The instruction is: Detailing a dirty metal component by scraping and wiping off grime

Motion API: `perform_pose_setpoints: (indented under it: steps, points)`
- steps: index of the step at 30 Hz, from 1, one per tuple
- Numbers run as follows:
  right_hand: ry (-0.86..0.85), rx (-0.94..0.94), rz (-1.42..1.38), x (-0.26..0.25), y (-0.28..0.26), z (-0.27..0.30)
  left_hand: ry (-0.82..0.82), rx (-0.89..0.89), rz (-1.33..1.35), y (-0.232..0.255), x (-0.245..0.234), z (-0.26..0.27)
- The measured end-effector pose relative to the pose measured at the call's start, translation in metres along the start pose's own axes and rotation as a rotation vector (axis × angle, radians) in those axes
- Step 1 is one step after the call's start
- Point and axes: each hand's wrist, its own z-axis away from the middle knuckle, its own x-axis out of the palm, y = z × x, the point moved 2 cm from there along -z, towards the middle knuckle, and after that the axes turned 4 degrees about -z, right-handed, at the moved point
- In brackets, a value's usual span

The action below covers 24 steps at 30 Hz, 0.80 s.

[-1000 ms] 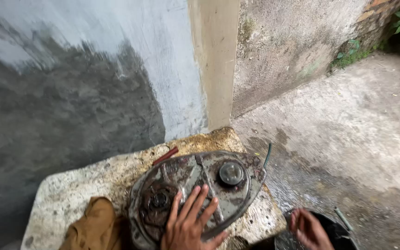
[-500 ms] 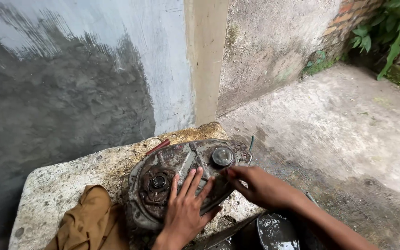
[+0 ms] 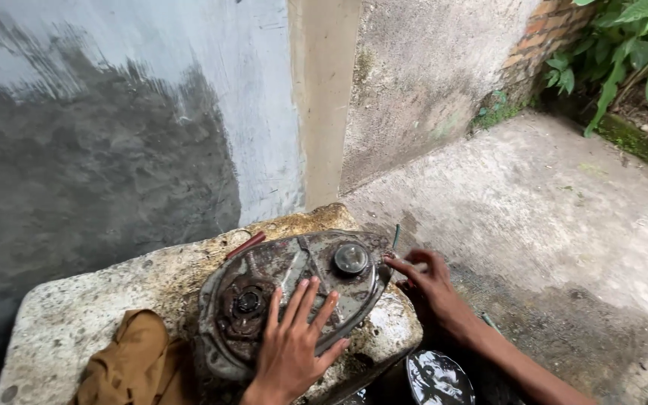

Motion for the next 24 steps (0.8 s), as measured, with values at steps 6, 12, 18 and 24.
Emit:
perform_pose_setpoints:
  steps: [6, 12, 18, 24]
  points:
    - [0.105, 0.823, -0.579, -0.015, 0.006, 0.013, 0.014, -0.030, 0.111, 0.013, -0.008, -0.007]
    - [0.057, 0.740, -0.671, -0.021, -0.043, 0.025, 0.285, -0.095, 0.368, 0.056, -0.038, -0.025]
    - [-0.075, 0.475, -0.871, 0.006, -0.068, 0.016, -0.036, -0.602, 1.537, 0.069, -0.046, -0.035]
    - [-0.162, 0.477, -0.916, 0.018, -0.071, 0.012, -0.115, -0.678, 1.438, 0.053, -0.035, -0.031]
